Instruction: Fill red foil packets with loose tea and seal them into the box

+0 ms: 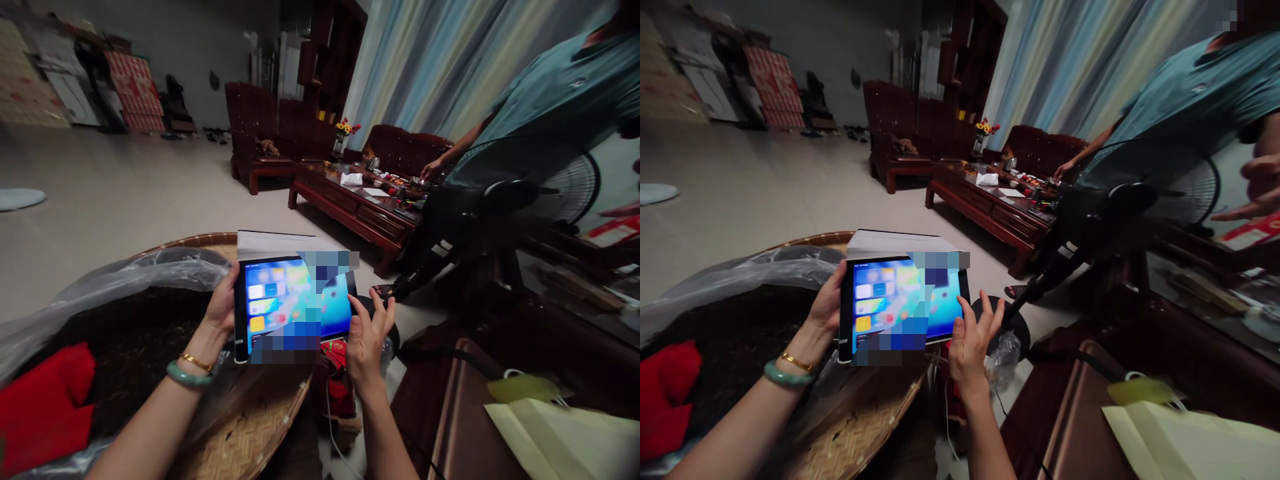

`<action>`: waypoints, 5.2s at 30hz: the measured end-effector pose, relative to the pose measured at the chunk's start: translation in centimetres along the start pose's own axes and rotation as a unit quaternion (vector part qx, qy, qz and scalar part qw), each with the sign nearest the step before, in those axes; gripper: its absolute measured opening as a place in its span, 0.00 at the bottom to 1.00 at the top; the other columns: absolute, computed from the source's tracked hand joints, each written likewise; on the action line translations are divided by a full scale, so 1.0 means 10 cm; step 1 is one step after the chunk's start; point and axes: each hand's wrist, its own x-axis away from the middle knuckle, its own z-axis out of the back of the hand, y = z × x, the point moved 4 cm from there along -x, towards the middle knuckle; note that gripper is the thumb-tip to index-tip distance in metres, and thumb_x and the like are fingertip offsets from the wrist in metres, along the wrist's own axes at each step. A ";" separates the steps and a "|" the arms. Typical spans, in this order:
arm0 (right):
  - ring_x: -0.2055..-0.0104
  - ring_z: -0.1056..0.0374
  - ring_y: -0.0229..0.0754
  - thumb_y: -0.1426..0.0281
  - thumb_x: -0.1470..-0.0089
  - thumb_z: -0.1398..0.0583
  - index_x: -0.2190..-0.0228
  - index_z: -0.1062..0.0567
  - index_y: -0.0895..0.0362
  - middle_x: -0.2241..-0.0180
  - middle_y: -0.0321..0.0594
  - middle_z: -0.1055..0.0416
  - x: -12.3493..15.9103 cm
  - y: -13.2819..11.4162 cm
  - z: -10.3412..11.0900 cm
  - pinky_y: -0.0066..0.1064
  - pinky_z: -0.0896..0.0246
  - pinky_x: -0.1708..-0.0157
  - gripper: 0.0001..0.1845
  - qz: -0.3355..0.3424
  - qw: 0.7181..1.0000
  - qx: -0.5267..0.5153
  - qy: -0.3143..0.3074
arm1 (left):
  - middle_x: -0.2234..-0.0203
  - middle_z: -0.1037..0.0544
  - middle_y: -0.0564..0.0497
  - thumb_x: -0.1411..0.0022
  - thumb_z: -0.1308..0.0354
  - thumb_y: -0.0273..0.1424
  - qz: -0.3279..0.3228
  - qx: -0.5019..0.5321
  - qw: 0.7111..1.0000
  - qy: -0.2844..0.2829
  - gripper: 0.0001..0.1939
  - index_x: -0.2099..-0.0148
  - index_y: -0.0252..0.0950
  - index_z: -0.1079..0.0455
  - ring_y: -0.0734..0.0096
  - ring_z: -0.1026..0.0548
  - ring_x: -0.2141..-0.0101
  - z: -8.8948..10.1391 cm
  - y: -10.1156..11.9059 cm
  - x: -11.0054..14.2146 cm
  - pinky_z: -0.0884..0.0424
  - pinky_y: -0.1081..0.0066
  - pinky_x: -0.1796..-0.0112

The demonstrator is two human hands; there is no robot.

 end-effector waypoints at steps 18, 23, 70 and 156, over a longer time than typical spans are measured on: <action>0.34 0.74 0.65 0.59 0.39 0.51 0.53 0.25 0.45 0.35 0.38 0.58 0.11 -0.39 -0.11 0.67 0.62 0.43 0.19 0.131 0.978 -0.025 -0.163 | 0.55 0.23 0.35 0.34 0.56 0.46 -0.008 -0.026 0.999 0.033 0.30 0.43 0.27 0.36 0.46 0.26 0.52 -0.05 -0.03 0.00 0.35 0.46 0.49; 0.33 0.69 0.59 0.61 0.37 0.56 0.51 0.28 0.57 0.39 0.49 0.49 0.04 -0.23 0.03 0.62 0.60 0.42 0.24 0.023 0.998 -0.044 -0.038 | 0.55 0.22 0.36 0.34 0.55 0.43 -0.028 -0.014 0.999 0.042 0.26 0.45 0.29 0.33 0.49 0.25 0.53 -0.02 -0.01 0.01 0.33 0.49 0.50; 0.33 0.72 0.59 0.61 0.37 0.54 0.49 0.31 0.56 0.39 0.49 0.51 0.06 -0.15 0.03 0.62 0.59 0.42 0.22 0.001 0.999 -0.008 -0.047 | 0.57 0.21 0.37 0.34 0.58 0.46 0.012 -0.016 1.000 -0.022 0.28 0.48 0.30 0.30 0.47 0.25 0.53 -0.04 -0.01 0.06 0.35 0.47 0.49; 0.34 0.68 0.60 0.65 0.38 0.53 0.62 0.21 0.53 0.40 0.43 0.47 0.10 -0.20 0.12 0.61 0.60 0.42 0.21 0.038 0.997 -0.051 -0.046 | 0.58 0.20 0.41 0.34 0.56 0.45 0.001 -0.008 1.000 -0.020 0.26 0.46 0.32 0.32 0.54 0.26 0.52 0.00 0.06 0.07 0.35 0.55 0.48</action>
